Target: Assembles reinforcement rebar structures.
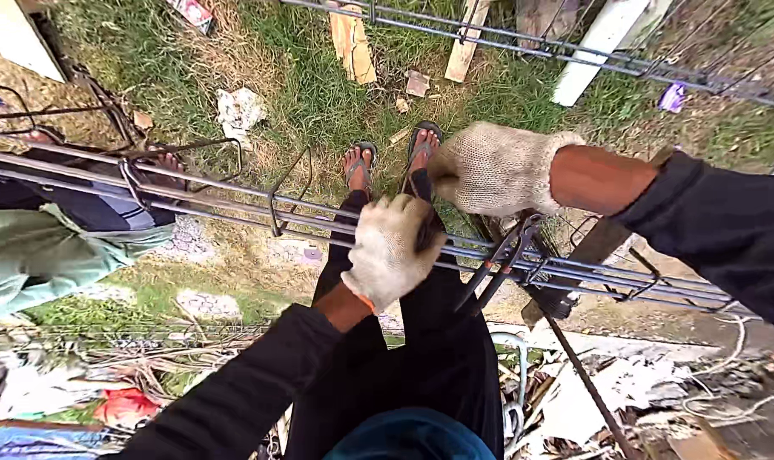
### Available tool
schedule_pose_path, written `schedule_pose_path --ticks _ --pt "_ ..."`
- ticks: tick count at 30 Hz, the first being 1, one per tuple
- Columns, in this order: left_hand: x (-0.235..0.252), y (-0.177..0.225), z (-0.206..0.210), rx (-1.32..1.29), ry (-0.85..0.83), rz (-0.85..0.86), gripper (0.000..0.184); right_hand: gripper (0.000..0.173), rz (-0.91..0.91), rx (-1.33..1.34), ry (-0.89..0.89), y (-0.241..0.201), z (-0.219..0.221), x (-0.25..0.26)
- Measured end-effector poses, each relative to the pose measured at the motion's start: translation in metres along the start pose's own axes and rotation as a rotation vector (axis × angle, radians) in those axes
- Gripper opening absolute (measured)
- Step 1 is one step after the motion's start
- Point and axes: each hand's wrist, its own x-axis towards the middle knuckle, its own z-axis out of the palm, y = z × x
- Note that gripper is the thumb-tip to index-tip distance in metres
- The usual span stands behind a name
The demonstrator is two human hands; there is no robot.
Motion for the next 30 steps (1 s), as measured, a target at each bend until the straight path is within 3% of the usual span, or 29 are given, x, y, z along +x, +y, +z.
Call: schedule_pose_path --ticks 3,8,12,22,26,30 --pt "0.0 0.018 0.012 0.057 0.112 -0.114 0.037 0.015 -0.039 -0.004 -0.021 0.002 -0.006 -0.002" --pt "0.008 0.024 0.018 0.055 0.126 -0.271 0.027 0.017 -0.056 -0.019 -0.083 -0.002 -0.011 -0.013" --pt "0.013 0.019 0.021 0.043 0.097 -0.263 0.024 0.015 -0.053 -0.015 -0.092 0.003 -0.008 -0.015" --pt "-0.009 0.02 0.007 0.008 0.015 -0.16 0.06 0.014 -0.129 -0.013 -0.066 0.016 -0.004 0.013" --pt "0.001 0.018 0.011 -0.007 0.056 -0.139 0.042 0.017 -0.121 0.043 -0.13 0.039 0.008 0.012" --pt "0.01 0.007 -0.004 -0.061 -0.108 -0.007 0.017 0.02 -0.086 0.035 -0.181 0.043 0.022 -0.013"
